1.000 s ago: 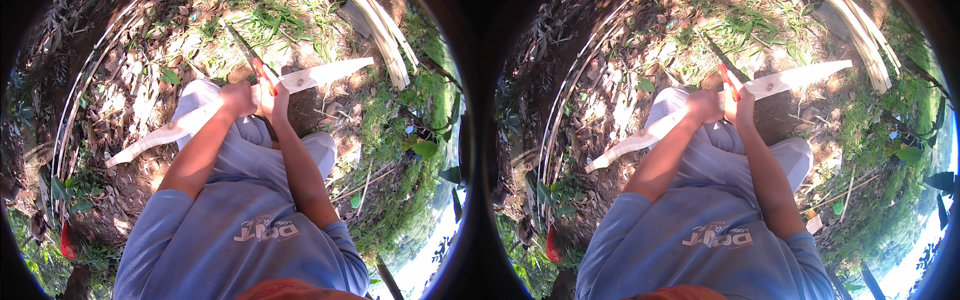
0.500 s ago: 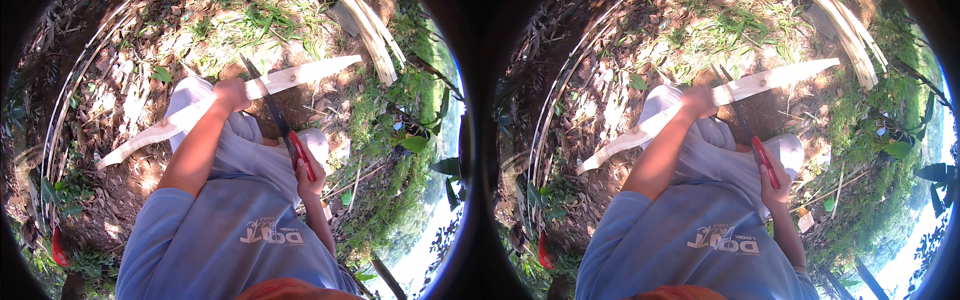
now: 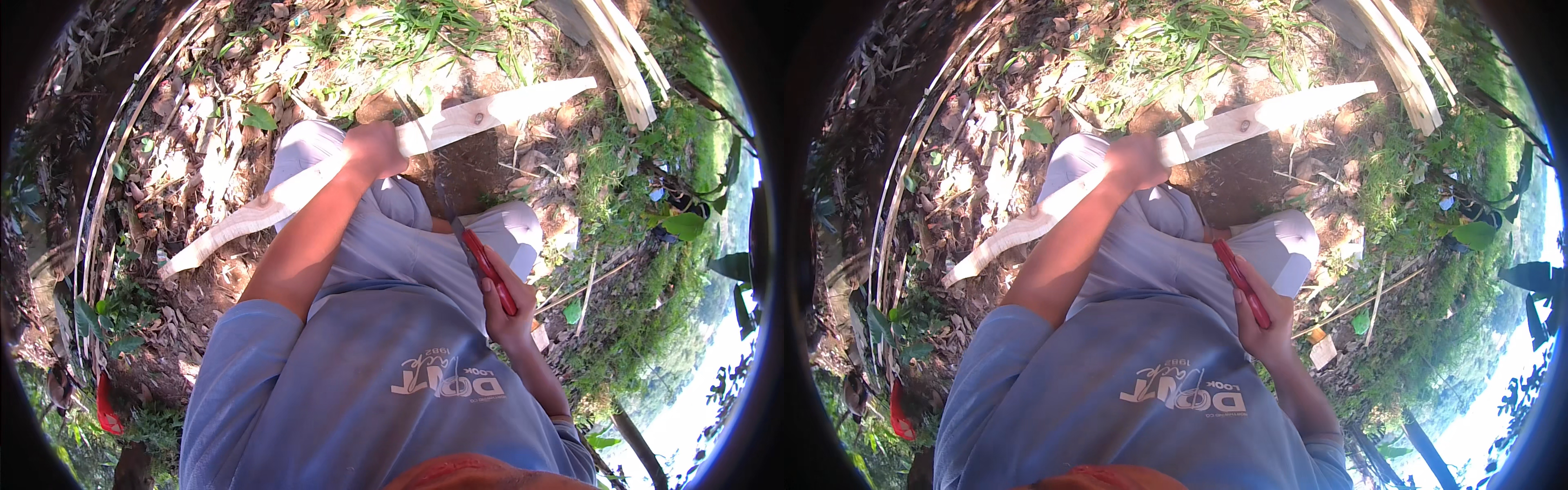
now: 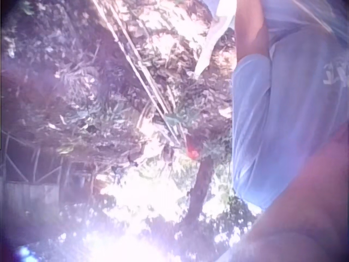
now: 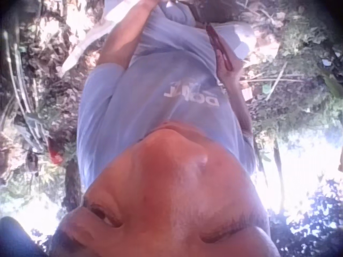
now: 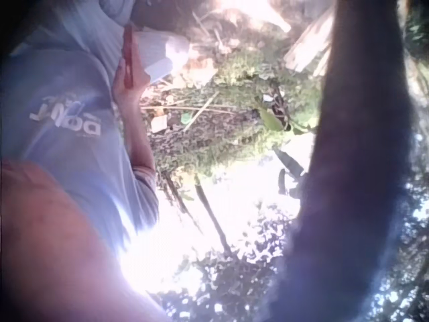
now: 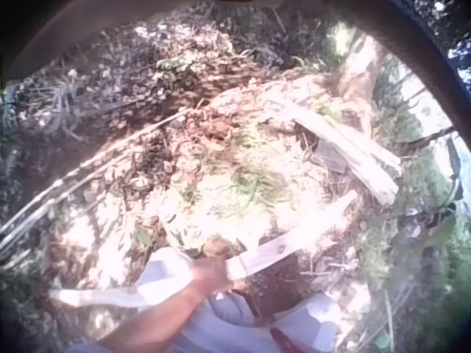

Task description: The person sits on the ground and uses a red-handled hand saw to cut a long, thin piece of light-colored wood. They hold the wood with their left hand and saw with their right hand, eventually cutting the piece into smaller segments.

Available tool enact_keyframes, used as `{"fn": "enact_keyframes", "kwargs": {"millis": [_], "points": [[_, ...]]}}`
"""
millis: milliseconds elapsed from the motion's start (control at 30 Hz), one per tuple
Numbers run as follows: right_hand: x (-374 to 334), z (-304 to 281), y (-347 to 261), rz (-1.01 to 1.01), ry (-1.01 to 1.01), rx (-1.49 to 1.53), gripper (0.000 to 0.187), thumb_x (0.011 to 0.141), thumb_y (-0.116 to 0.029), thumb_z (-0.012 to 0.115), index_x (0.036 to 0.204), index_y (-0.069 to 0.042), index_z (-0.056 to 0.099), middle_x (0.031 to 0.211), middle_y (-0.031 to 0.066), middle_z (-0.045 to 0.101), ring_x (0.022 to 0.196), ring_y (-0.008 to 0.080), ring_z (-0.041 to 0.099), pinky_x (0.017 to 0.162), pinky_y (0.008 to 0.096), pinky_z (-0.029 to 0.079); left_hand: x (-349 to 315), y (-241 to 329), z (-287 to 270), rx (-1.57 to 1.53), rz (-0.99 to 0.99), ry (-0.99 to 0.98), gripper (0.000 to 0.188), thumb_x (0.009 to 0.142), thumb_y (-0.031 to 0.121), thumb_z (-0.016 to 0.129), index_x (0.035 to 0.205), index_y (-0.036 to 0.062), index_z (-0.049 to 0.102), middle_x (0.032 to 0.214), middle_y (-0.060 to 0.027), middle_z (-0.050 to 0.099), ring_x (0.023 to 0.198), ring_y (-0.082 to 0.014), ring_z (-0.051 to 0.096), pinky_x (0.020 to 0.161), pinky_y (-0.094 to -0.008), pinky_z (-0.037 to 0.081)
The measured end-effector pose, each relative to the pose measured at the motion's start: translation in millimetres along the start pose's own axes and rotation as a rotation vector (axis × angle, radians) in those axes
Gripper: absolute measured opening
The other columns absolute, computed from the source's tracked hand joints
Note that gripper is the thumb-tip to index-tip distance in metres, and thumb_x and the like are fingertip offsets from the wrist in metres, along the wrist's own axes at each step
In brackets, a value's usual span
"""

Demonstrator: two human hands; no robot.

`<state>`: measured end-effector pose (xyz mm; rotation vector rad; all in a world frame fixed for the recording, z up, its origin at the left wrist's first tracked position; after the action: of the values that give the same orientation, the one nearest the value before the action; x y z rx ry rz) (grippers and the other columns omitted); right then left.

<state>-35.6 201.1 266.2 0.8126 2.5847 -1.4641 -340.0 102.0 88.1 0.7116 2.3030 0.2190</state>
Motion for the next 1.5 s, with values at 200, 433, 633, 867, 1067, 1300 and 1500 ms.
{"fn": "enact_keyframes", "kwargs": {"millis": [200, 433, 633, 867, 1067, 1300, 1500], "points": [[1.7, 31.0, -12.4, -0.189, 0.104, -0.007, 0.049, 0.102, 0.001, 0.066, 0.150, 0.004, 0.061, 0.130, 0.0258, 0.077, 0.111, 0.0273, 0.080, 0.095, 0.0344, 0.060, 4.1, -1.6, -3.7, 0.016, -0.016, -0.027, 0.037, 0.075, 0.020, 0.075, 0.107, 0.0030, 0.082, 0.105, -0.0191, 0.082, 0.100, -0.0347, 0.081, 0.086, -0.0419, 0.065], [30.0, 16.5, 12.9, -0.131, 0.152, 0.070, 0.046, 0.104, 0.000, 0.064, 0.150, 0.005, 0.062, 0.127, 0.0254, 0.078, 0.114, 0.0246, 0.079, 0.094, 0.0318, 0.059, 0.7, 1.7, 6.2, 0.011, -0.029, -0.025, 0.033, 0.073, 0.018, 0.074, 0.101, 0.0019, 0.082, 0.102, -0.0207, 0.082, 0.098, -0.0361, 0.081, 0.083, -0.0431, 0.065], [184.6, 106.1, 53.0, -0.166, 0.237, 0.145, 0.039, 0.104, -0.003, 0.068, 0.143, 0.003, 0.067, 0.094, 0.0187, 0.078, 0.080, 0.0156, 0.071, 0.072, 0.0329, 0.058, -0.6, 4.4, 5.1, 0.042, 0.001, 0.035, 0.039, 0.075, 0.020, 0.075, 0.109, 0.0010, 0.079, 0.107, -0.0208, 0.082, 0.102, -0.0362, 0.081, 0.087, -0.0434, 0.065], [236.6, 128.5, 42.8, -0.249, 0.288, 0.311, 0.032, 0.104, -0.003, 0.068, 0.134, 0.005, 0.071, 0.099, 0.0144, 0.079, 0.088, 0.0114, 0.069, 0.080, 0.0309, 0.057, 0.9, 2.1, -0.5, 0.100, -0.033, -0.021, 0.045, 0.080, 0.023, 0.074, 0.120, 0.0016, 0.078, 0.113, -0.0225, 0.081, 0.109, -0.0356, 0.080, 0.095, -0.0426, 0.064], [225.1, 123.5, 70.8, -0.209, 0.252, 0.314, 0.042, 0.103, -0.004, 0.067, 0.144, 0.001, 0.068, 0.099, 0.0143, 0.080, 0.080, 0.0104, 0.066, 0.076, 0.0296, 0.056, -0.7, 3.1, 4.5, 0.078, 0.002, 0.057, 0.047, 0.078, 0.026, 0.076, 0.120, 0.0024, 0.078, 0.111, -0.0202, 0.081, 0.104, -0.0346, 0.081, 0.090, -0.0429, 0.064], [75.8, 55.0, 66.8, -0.022, 0.174, 0.152, 0.046, 0.106, -0.008, 0.066, 0.152, -0.003, 0.064, 0.127, 0.0194, 0.079, 0.109, 0.0170, 0.075, 0.094, 0.0311, 0.057, 1.8, 0.8, 10.0, 0.051, 0.007, 0.105, 0.033, 0.076, 0.021, 0.076, 0.103, 0.0023, 0.083, 0.103, -0.0192, 0.082, 0.100, -0.0343, 0.082, 0.086, -0.0422, 0.065], [-47.9, -16.1, 18.1, 0.160, 0.133, 0.140, 0.045, 0.108, -0.005, 0.062, 0.151, 0.004, 0.060, 0.131, 0.0228, 0.076, 0.123, 0.0210, 0.073, 0.105, 0.0336, 0.055, -2.3, 4.5, 3.2, 0.044, -0.013, 0.014, 0.035, 0.075, 0.019, 0.077, 0.106, 0.0026, 0.083, 0.106, -0.0187, 0.082, 0.101, -0.0341, 0.082, 0.085, -0.0422, 0.065]]}}
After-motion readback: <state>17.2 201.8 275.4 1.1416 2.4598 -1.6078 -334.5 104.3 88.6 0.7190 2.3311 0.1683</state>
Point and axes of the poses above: each hand's wrist, its own x-axis towards the middle knuckle, its own z-axis out of the palm, y = z × x, the point moved 3 cm from there along x, towards the middle knuckle
